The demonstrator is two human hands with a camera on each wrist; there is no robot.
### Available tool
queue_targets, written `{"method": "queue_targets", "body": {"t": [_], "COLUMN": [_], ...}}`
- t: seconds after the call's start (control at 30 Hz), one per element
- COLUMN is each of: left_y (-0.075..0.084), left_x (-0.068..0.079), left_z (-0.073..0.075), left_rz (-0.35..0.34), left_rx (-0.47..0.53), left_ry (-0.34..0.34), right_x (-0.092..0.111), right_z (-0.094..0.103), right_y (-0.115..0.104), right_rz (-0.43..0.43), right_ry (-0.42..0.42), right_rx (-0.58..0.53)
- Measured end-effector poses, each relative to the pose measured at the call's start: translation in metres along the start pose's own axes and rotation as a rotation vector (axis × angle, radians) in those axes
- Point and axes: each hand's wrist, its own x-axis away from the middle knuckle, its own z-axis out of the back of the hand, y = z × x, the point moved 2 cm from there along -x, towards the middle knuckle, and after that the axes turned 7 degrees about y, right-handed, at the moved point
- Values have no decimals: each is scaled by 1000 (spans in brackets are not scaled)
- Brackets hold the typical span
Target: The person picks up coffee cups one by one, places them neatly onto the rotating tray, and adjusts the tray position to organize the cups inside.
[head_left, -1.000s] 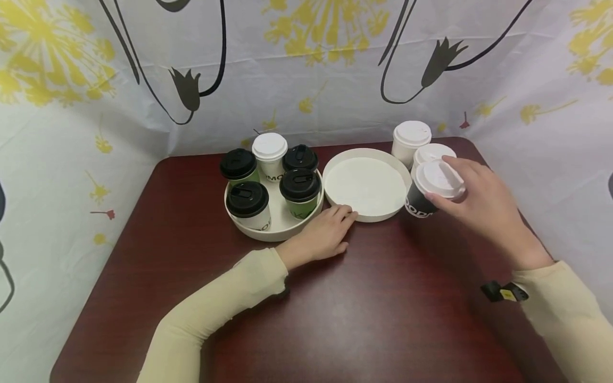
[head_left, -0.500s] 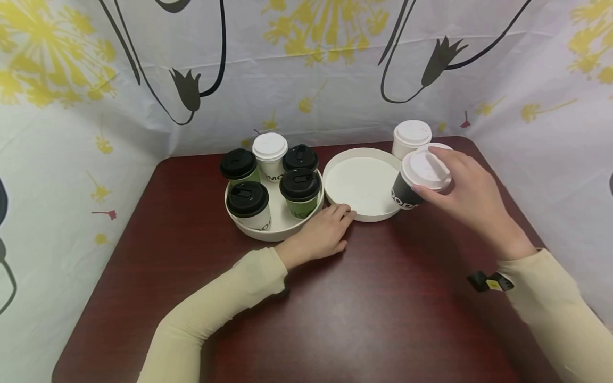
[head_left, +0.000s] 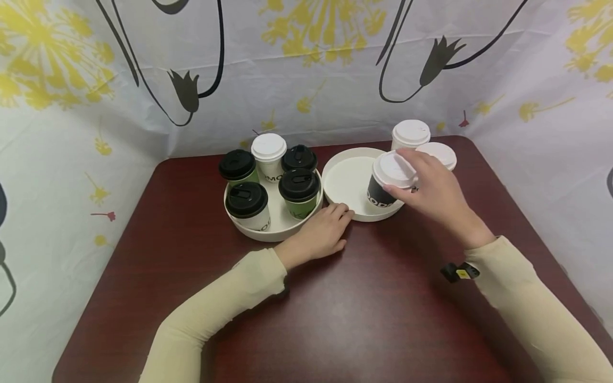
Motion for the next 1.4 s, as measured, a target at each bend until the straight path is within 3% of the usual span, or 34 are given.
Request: {"method": "queue_targets", "body": {"t": [0.4,1.4], "left_y": [0,0], "left_x": [0,1], "left_z": [1,-2], "left_rz": [4,1], "left_rx": [-16,-18], "left_ry": [1,35], "right_x": [2,5], "right_z": [-23,-33], "right_y": [-6,-14], "right_rz": [53,106], "right_ry": [-13,-47], "right_rx": [-40,10]}}
